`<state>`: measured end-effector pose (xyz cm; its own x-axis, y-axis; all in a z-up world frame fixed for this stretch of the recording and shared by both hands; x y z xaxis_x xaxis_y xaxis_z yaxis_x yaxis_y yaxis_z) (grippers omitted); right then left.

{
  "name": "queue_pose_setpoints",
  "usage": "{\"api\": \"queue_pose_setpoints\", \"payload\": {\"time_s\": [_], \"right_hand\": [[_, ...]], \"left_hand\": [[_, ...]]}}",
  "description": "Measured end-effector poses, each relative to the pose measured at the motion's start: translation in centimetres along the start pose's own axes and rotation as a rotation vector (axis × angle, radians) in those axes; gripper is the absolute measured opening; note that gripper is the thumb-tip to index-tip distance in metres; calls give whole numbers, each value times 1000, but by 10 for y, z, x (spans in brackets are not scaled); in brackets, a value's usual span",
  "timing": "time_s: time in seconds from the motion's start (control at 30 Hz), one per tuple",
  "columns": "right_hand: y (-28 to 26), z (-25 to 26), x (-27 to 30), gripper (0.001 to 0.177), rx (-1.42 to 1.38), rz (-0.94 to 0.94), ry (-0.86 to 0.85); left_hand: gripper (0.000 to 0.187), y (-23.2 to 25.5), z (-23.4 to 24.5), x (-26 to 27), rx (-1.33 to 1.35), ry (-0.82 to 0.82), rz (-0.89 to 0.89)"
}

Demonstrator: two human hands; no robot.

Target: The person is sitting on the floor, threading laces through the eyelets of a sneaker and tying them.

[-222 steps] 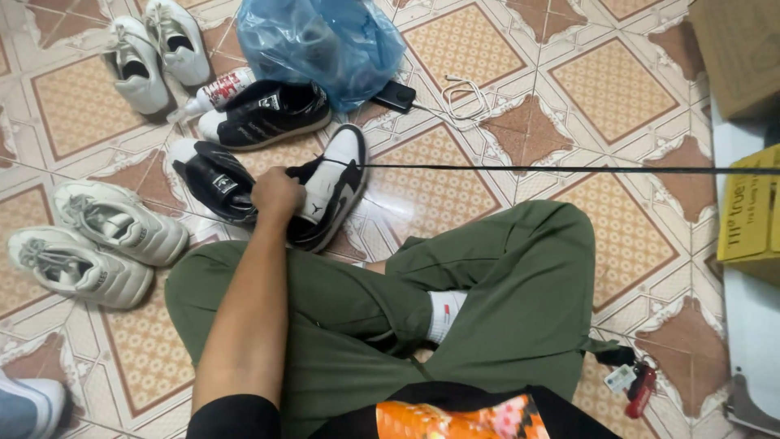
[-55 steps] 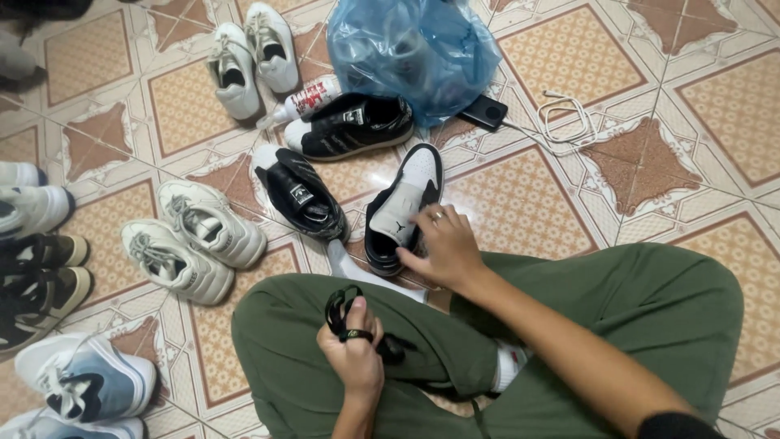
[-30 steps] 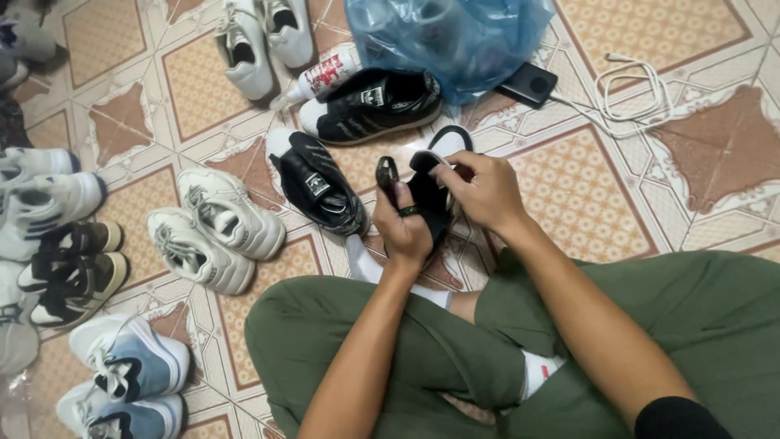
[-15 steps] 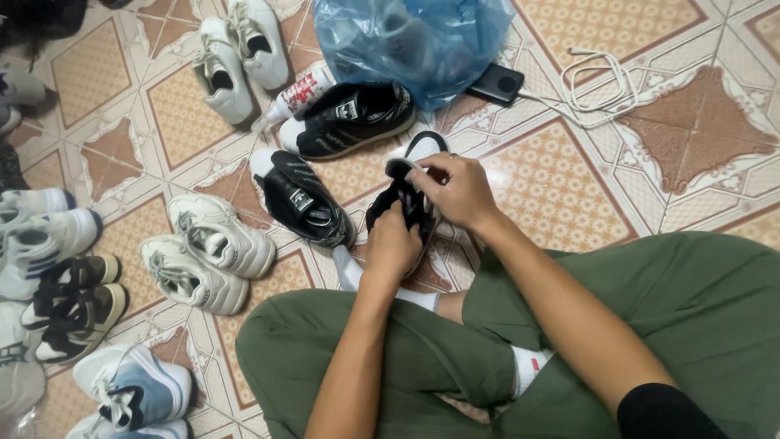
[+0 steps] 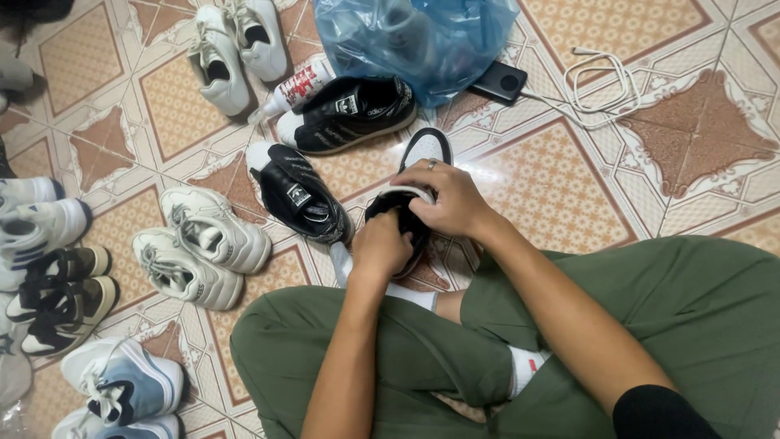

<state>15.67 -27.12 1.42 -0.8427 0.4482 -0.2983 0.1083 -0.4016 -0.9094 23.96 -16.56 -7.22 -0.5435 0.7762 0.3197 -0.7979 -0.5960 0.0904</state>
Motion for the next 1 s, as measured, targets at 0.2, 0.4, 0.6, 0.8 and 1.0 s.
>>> {"api": "queue_pose_setpoints", "payload": {"time_s": [0.2, 0.4, 0.6, 0.8, 1.0], "right_hand": [[6, -26, 4, 42, 84, -8, -215], [7, -50, 11, 37, 343, 85, -303], [9, -65, 18, 32, 533, 233, -226], [14, -85, 24, 38, 667, 324, -175], [-3, -81, 26, 74, 429, 380, -148]], "left_hand": [[34, 2, -22, 1, -6, -95, -61], [40, -8, 44, 53, 62, -239, -32], [36, -40, 52, 48, 96, -79, 115], [41, -36, 50, 38, 119, -17, 86], [38, -38, 41, 33, 237, -45, 163]]}}
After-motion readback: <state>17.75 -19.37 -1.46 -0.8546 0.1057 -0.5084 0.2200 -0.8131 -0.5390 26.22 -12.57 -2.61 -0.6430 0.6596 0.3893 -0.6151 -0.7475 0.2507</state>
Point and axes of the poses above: each hand's wrist, its own x-axis away from the middle knuckle, its own z-axis out of the back of the hand, y = z × x, the point moved 9 cm from there along -x, towards the middle knuckle, and after that the axes turned 15 degrees about -x, right-handed, at the moved point
